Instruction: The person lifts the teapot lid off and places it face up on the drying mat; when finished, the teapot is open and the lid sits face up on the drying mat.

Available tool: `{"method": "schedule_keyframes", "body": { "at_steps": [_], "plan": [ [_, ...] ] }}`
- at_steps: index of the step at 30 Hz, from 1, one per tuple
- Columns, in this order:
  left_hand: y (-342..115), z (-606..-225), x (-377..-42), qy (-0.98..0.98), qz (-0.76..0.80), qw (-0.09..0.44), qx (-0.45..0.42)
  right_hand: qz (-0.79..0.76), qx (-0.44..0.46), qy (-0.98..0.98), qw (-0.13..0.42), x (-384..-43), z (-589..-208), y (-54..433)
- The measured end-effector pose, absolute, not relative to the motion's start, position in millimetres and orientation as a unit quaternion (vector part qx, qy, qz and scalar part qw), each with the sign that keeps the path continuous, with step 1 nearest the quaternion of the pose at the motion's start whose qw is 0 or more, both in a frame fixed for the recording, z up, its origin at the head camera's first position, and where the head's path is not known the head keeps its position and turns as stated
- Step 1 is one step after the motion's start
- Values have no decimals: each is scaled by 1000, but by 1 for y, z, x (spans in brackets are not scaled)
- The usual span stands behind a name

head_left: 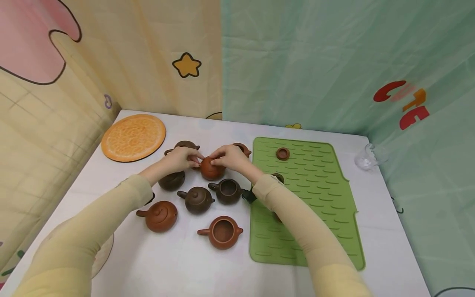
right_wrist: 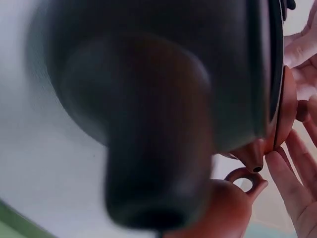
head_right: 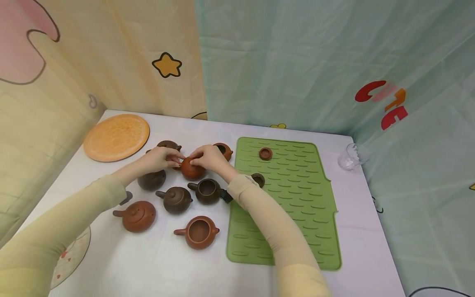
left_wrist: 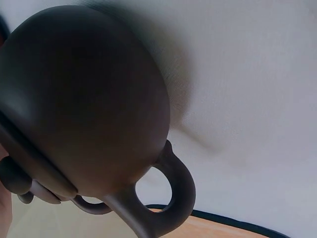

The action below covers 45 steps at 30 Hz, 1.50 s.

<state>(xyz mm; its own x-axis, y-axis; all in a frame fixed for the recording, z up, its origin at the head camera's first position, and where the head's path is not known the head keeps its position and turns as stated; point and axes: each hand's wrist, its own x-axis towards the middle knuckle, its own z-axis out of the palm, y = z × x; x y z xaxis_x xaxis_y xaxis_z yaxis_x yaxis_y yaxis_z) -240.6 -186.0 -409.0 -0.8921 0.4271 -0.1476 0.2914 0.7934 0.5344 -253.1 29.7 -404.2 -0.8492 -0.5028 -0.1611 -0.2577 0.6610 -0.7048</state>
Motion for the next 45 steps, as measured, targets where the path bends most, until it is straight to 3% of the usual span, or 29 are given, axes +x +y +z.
{"method": "schedule_keyframes", "body": {
  "at_steps": [8, 20, 25, 29, 32, 38, 45],
  "plan": [
    [-186, -409, -243, 934, 261, 146, 194, -284, -248, 914, 152, -252, -398, 24],
    [-188, -409, -243, 938, 252, 143, 191, -298, -258, 910, 125, -252, -399, 31],
    [-187, -410, -245, 936, 259, 142, 194, -461, -180, 850, 181, -257, -402, 47],
    [-188, -410, -245, 935, 260, 139, 196, -615, -94, 739, 259, -258, -400, 76],
    [-188, -409, -245, 936, 257, 139, 196, -670, -52, 683, 285, -256, -395, 106],
    [-187, -409, -246, 941, 244, 146, 183, -760, -17, 579, 295, -243, -389, 183],
    [-186, -408, -245, 943, 239, 147, 177, -842, 50, 457, 281, -230, -416, 256]
  ]
}}
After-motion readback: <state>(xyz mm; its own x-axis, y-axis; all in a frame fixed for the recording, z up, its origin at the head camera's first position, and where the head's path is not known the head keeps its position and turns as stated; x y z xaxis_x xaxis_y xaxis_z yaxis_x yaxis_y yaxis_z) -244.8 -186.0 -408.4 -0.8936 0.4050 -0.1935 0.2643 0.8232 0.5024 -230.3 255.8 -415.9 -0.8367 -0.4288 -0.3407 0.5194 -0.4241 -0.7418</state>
